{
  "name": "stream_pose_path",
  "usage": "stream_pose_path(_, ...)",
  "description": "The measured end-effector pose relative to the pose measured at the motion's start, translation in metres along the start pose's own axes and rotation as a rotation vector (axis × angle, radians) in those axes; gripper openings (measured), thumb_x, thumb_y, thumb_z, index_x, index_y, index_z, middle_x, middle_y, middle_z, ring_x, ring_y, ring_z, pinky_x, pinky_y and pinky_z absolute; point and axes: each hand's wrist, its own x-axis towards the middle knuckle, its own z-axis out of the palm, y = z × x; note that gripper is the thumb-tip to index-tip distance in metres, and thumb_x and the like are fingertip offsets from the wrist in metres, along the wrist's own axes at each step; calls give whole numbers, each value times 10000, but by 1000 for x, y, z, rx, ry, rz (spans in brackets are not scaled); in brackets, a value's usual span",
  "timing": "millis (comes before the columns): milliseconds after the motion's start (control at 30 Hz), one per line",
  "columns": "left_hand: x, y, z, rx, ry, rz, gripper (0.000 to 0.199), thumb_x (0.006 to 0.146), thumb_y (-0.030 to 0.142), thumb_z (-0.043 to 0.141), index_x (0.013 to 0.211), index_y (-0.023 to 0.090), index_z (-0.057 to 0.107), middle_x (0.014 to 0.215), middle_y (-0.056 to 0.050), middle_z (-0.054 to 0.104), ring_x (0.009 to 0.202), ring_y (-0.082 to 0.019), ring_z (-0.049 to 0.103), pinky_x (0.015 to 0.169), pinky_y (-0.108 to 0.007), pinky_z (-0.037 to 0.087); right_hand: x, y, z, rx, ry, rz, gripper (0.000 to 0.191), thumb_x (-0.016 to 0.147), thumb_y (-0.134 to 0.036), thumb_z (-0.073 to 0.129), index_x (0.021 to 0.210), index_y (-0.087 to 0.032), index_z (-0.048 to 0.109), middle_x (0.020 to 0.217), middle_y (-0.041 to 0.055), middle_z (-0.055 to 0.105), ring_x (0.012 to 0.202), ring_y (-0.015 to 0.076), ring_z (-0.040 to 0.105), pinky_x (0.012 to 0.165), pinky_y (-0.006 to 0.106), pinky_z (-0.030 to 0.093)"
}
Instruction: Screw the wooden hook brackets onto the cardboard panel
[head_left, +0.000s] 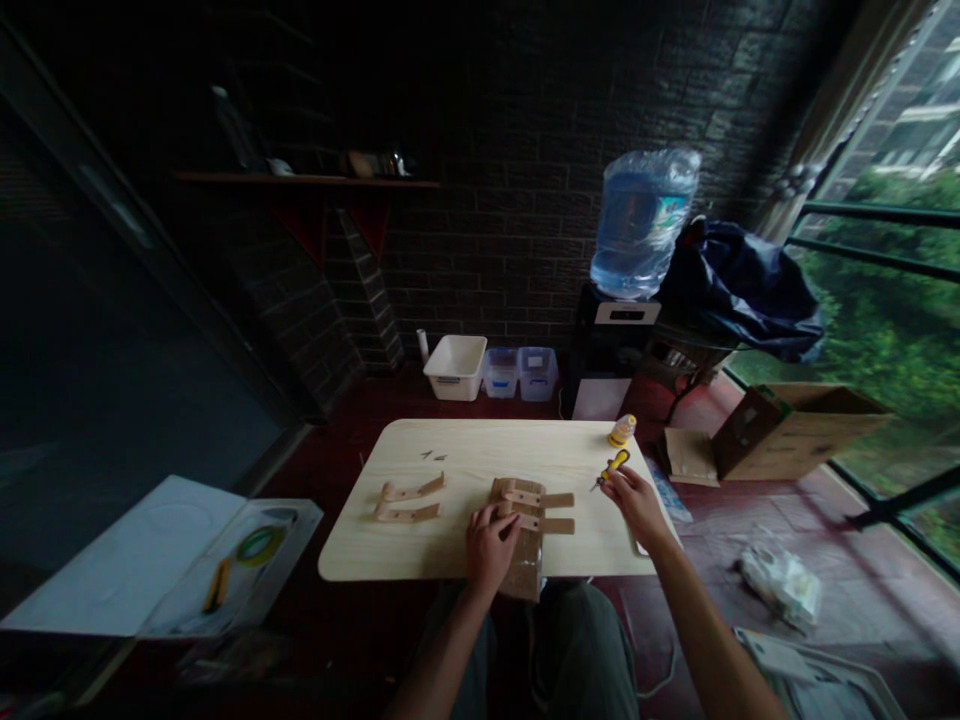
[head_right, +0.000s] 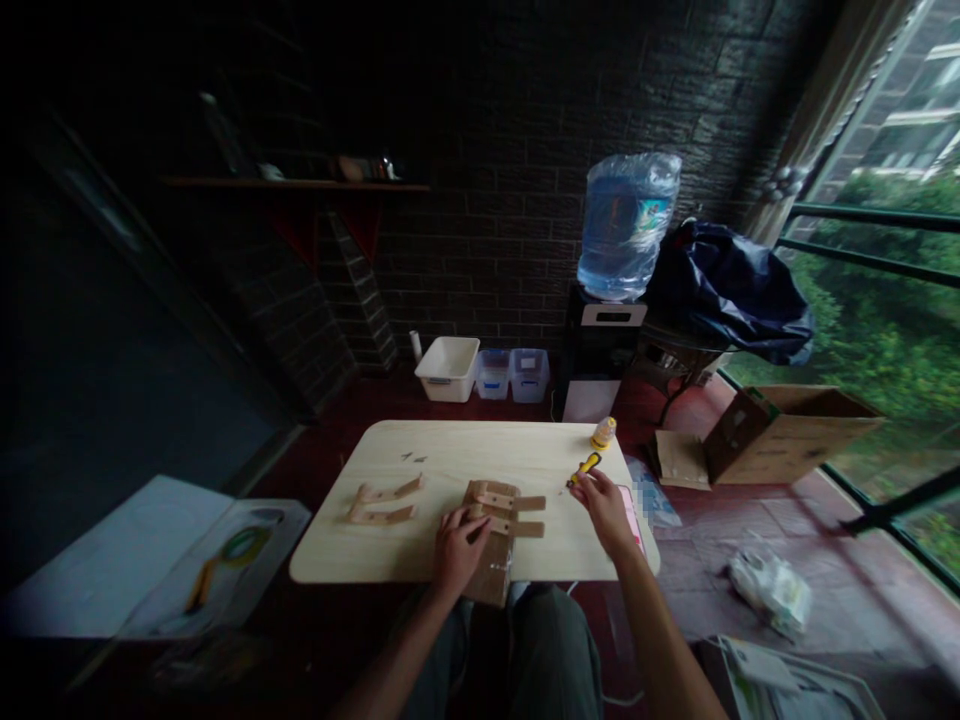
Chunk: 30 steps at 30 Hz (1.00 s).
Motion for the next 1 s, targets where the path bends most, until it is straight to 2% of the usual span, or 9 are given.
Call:
stream_pose_path(67, 0, -1, -1, -6, -5, -1, 203, 918, 380, 629, 1015, 306, 790, 1114, -76, 677, 1050, -271, 605, 927, -453, 520, -9, -27, 18, 91, -112, -68, 453, 827, -533, 696, 1101, -177, 636, 1051, 111, 734, 938, 224, 716, 900, 381, 571)
stream_pose_path(167, 0, -2, -4, -15, -20, 13, 213, 927, 381, 617, 1039, 309, 783, 1143, -69, 672, 1083, -267, 596, 959, -450, 505, -25, -51, 55, -31, -272, -176, 340, 866, -461, 674, 1076, -199, 623, 1022, 81, 732, 934, 217, 712, 849, 360, 575)
stream_pose_path(267, -1, -1, -7, -23, -30, 24, 221, 935, 377, 603, 1056, 311, 776, 1179, -64, 666, 1094, -262, 595, 971, -447, 499, -38, -51, 89, -232, -363, -260, 259, 888, -381, 634, 1074, -204, 598, 926, 49, 730, 818, 188, 703, 753, 321, 568)
stream_pose_path(367, -1, 0, -11, -31, -30, 24, 219, 939, 370, 597, 1047, 305, 776, 1181, -61, 670, 1089, -260, 600, 957, -440, 505, -46, -38, 109, -379, -389, -342, 168, 880, -308, 616, 1013, -205, 610, 919, 44, 720, 809, 176, 681, 733, 297, 545)
stream_pose_path(533, 0, 0, -16, -39, -26, 16, 192, 921, 330, 620, 1023, 316, 781, 1163, -58, 677, 1075, -261, 613, 922, -432, 521, -49, -26, 114, -425, -411, -335, 188, 868, -262, 609, 1049, -212, 594, 966, 55, 724, 851, 183, 690, 746, 294, 539)
stream_pose_path(733, 0, 1, -20, -41, -29, 18, 188, 907, 291, 643, 1036, 318, 777, 1168, -58, 675, 1079, -256, 608, 939, -441, 511, -49, -26, 121, -496, -449, -284, 194, 872, -237, 595, 1065, -228, 571, 937, 39, 727, 817, 182, 695, 726, 289, 529)
stream_pose_path(1000, -1, 0, -21, -23, -47, 21, 209, 936, 326, 603, 1068, 319, 765, 1199, -54, 658, 1096, -257, 593, 945, -431, 506, -48, -30, 126, -625, -460, -312, 194, 865, -211, 599, 1058, -219, 585, 893, 29, 714, 795, 177, 665, 753, 298, 506)
